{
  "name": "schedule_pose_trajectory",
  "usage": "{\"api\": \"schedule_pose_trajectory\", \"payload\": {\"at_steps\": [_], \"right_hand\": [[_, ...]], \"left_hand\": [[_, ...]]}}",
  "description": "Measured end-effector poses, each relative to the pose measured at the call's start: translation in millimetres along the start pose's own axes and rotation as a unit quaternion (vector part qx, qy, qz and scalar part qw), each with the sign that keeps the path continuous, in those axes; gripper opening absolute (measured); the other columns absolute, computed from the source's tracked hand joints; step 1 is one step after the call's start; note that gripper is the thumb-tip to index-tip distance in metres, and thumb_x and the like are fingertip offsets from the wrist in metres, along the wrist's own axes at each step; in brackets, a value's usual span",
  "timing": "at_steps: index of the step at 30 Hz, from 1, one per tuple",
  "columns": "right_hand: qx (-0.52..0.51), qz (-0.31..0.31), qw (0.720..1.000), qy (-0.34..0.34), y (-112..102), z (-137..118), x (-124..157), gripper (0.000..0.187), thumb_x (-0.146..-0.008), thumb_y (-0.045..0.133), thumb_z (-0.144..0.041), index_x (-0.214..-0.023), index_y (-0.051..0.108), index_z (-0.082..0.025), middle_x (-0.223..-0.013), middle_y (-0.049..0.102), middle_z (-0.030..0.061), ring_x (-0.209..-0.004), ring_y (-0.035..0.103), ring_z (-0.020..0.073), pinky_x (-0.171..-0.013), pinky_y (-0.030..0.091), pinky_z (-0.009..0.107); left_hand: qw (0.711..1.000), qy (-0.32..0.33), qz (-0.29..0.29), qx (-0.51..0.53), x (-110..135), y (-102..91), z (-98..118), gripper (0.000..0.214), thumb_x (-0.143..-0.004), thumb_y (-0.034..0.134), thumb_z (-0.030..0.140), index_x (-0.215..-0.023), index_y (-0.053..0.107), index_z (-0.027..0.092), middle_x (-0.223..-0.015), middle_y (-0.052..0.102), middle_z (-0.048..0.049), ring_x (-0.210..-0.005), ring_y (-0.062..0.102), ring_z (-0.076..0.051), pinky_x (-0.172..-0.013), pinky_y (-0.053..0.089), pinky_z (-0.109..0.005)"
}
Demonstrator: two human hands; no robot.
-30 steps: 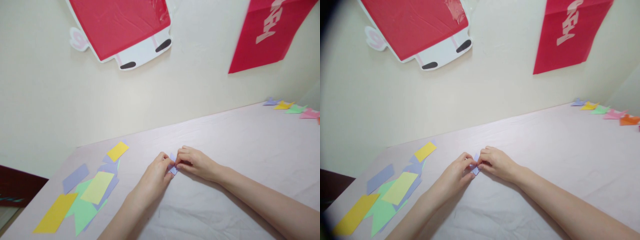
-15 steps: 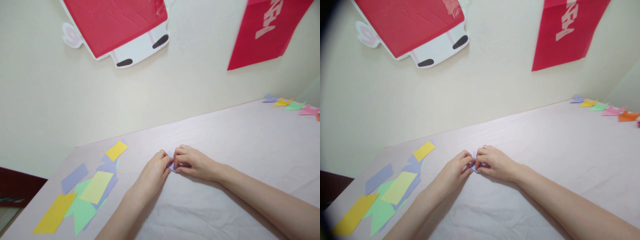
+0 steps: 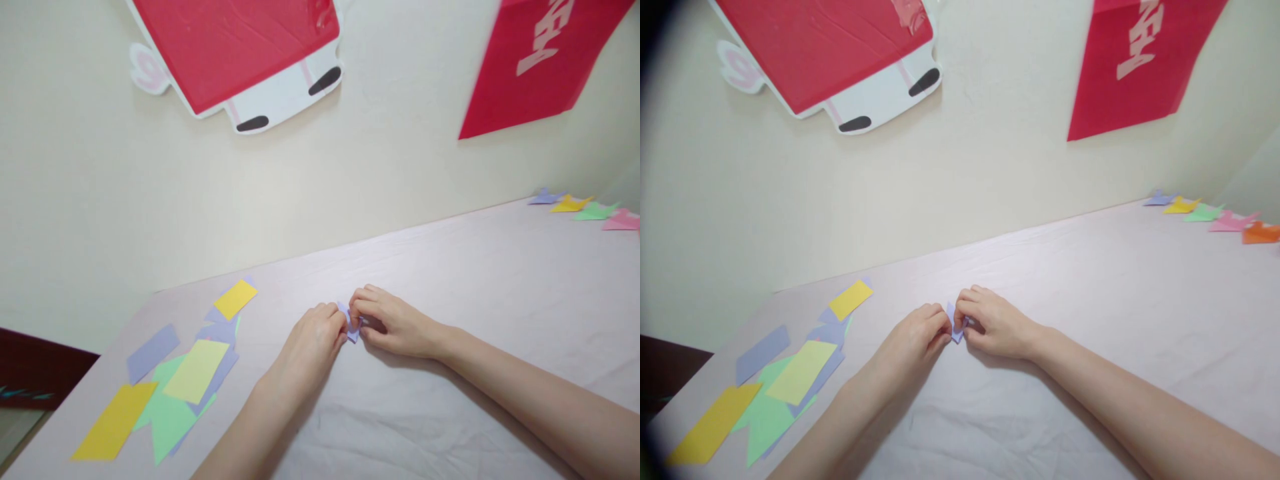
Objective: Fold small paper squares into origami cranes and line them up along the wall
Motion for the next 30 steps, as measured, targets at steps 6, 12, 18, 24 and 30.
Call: {"api": "schedule_pose_trajectory", "payload": {"at_steps": [6, 12, 18, 24, 30], "right_hand": [[0.041, -0.002, 0.999, 0.025, -0.2, 2.4, -1.1, 0.011, -0.079, 0.062, -0.011, -0.087, 0.059, -0.018, -0.09, 0.06, 0.0046, -0.087, 0.05, 0.0211, -0.08, 0.04, 0.035], [0.043, 0.02, 0.998, 0.05, -4.0, 7.0, -0.7, 0.012, -0.084, 0.058, -0.008, -0.078, 0.057, -0.019, -0.079, 0.057, 0.0032, -0.079, 0.051, 0.0193, -0.072, 0.041, 0.031], [0.03, 0.05, 0.995, 0.081, -7.8, 15.9, 1.8, 0.01, -0.088, 0.057, -0.012, -0.08, 0.055, -0.019, -0.078, 0.057, 0.0026, -0.077, 0.051, 0.0185, -0.069, 0.04, 0.029], [0.046, 0.056, 0.995, 0.071, -8.0, 12.1, 0.9, 0.011, -0.089, 0.055, -0.013, -0.079, 0.054, -0.018, -0.078, 0.058, 0.0029, -0.075, 0.05, 0.018, -0.067, 0.038, 0.029], [0.053, 0.068, 0.993, 0.08, -14.7, 18.1, 2.0, 0.012, -0.085, 0.054, -0.009, -0.079, 0.058, -0.019, -0.077, 0.06, 0.0031, -0.079, 0.049, 0.0195, -0.073, 0.038, 0.032]], "left_hand": [[0.999, -0.039, 0.013, 0.011, 3.4, -2.2, -8.4, 0.014, -0.093, 0.044, 0.011, -0.087, 0.054, 0.019, -0.083, 0.059, -0.0021, -0.075, 0.055, -0.018, -0.072, 0.043, -0.031], [0.998, -0.01, 0.061, 0.029, 1.7, -10.7, 4.8, 0.005, -0.085, 0.053, 0.015, -0.087, 0.055, 0.019, -0.088, 0.059, -0.004, -0.084, 0.054, -0.021, -0.075, 0.043, -0.032], [0.995, 0.001, 0.078, 0.066, -1.9, -12.9, 11.7, 0.011, -0.083, 0.051, 0.011, -0.086, 0.057, 0.019, -0.092, 0.059, -0.0039, -0.09, 0.055, -0.02, -0.081, 0.044, -0.031], [0.992, -0.048, 0.101, 0.064, -7.3, -3.6, -1.3, 0.013, -0.09, 0.053, 0.012, -0.079, 0.054, 0.019, -0.086, 0.058, -0.0023, -0.083, 0.055, -0.019, -0.073, 0.044, -0.03], [0.991, -0.001, 0.121, 0.063, -9.9, -0.1, 3.3, 0.015, -0.089, 0.053, 0.007, -0.081, 0.055, 0.02, -0.087, 0.058, -0.0016, -0.083, 0.054, -0.018, -0.074, 0.043, -0.029]]}}
Point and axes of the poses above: each hand's wrist, its own x-axis away from the middle knuckle, its own y-axis out of the palm, z = x × y, the point moved 9 cm from there along -x, towards the middle knuckle
